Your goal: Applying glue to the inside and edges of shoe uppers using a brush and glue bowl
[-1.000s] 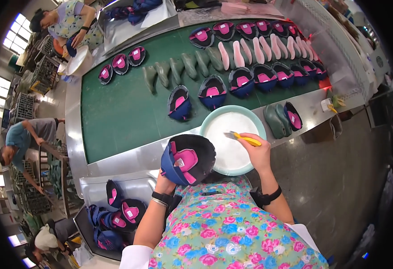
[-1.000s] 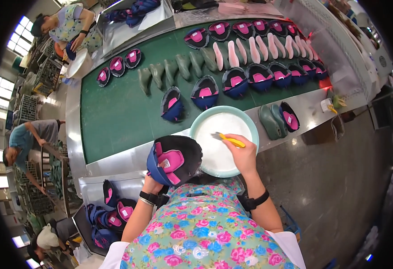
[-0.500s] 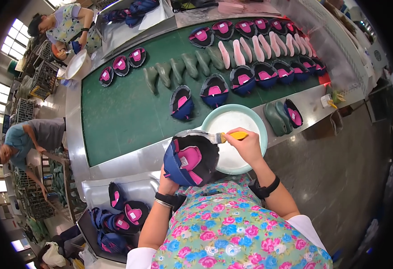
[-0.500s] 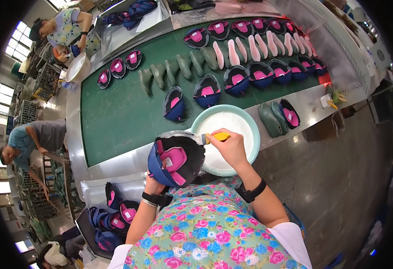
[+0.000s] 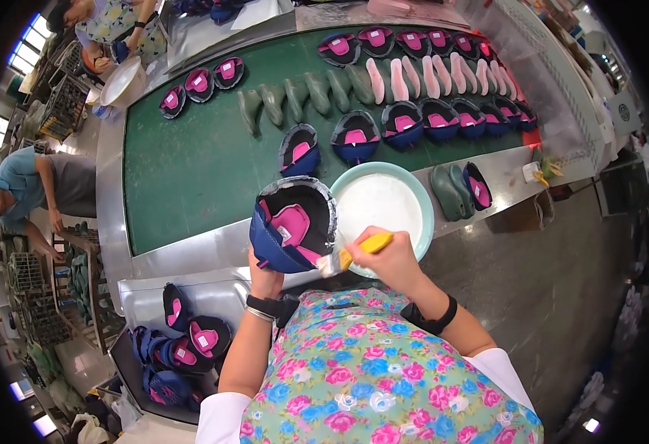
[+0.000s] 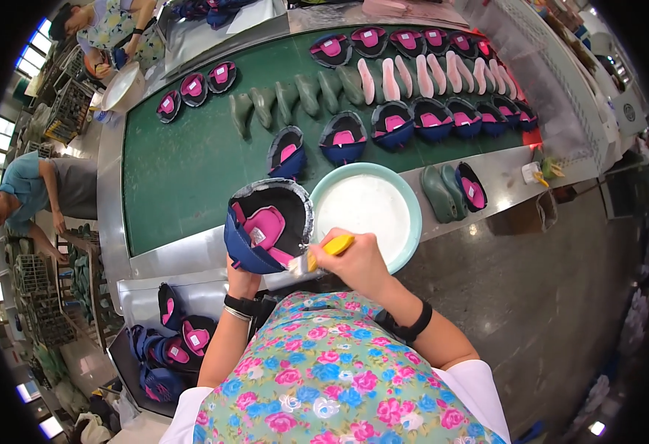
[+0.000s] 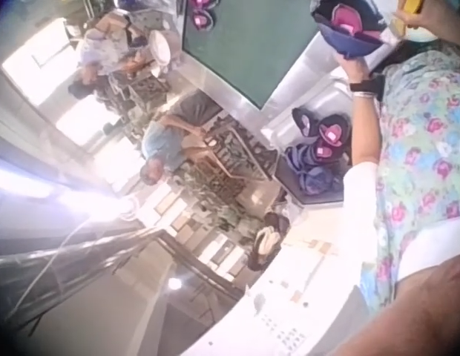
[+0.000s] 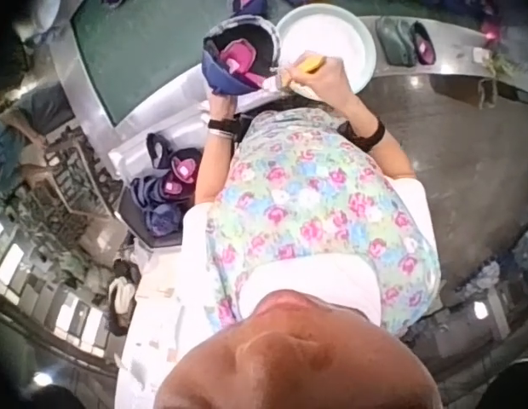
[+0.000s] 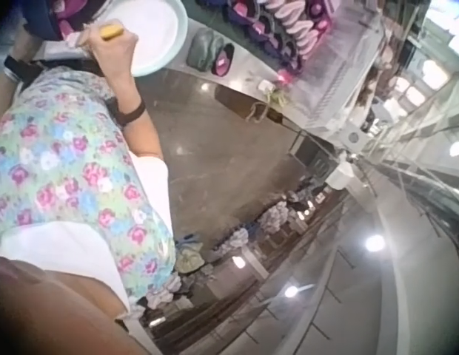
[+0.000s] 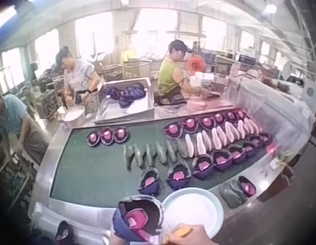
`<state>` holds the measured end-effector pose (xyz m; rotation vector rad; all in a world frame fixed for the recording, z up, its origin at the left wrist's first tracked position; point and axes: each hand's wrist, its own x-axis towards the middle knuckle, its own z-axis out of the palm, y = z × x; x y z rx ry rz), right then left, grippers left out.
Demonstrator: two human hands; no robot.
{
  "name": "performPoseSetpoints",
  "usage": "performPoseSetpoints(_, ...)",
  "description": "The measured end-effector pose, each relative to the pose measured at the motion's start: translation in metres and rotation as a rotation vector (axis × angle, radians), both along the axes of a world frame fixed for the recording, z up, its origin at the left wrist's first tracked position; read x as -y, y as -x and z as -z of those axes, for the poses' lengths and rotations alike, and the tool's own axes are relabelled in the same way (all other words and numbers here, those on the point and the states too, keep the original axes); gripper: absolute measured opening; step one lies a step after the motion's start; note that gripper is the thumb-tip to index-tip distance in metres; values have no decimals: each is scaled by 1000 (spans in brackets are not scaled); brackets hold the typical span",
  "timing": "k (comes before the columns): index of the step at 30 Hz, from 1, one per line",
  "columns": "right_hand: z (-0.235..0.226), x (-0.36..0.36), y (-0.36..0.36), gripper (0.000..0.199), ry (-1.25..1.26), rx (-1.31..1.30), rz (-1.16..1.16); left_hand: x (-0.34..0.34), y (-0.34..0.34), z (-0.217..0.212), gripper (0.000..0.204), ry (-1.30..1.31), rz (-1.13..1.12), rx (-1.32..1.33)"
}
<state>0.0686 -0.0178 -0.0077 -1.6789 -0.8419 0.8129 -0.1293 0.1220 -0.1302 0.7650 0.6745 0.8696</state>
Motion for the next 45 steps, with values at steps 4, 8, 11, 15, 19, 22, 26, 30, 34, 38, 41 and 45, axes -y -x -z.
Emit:
performPoseSetpoints(4,21,-21,-31,20,103,189,91,-3,3,1,27,175,-32,52)
performPoseSetpoints(8,0,-32,-53,14,8,358,117,-12,14,2,26,496,33,71)
performPoseSetpoints(11,-25,-49,-45,10,-242,166,-138,-14,20,-5,37,641,249,105)
performPoseSetpoints(15,-35,-78,-13,19,-343,-36,-687,-4,11,-22,47,812,398,231)
performPoseSetpoints(19,-15,-100,-1,18,-358,-1,-687,7,3,-38,47,802,377,152)
performPoseSetpoints(22,8,-97,-24,13,-111,72,-433,0,7,-37,39,953,502,191)
performPoseSetpoints(26,41,-80,-43,17,42,-3,-271,-9,18,-22,18,918,478,-10)
performPoseSetpoints(30,56,-55,-53,17,42,-133,-72,-23,32,-5,26,789,277,-58)
performPoseSetpoints(34,58,-38,-67,14,-4,-217,262,-66,47,17,37,442,151,89)
performPoseSetpoints(38,60,-25,-68,14,17,-192,373,-123,44,51,43,319,39,56)
performPoseSetpoints(41,62,-20,-60,14,-4,-232,410,-162,27,73,36,354,-100,48)
performPoseSetpoints(45,62,-20,-53,13,24,-240,468,-196,-11,90,32,352,-186,73)
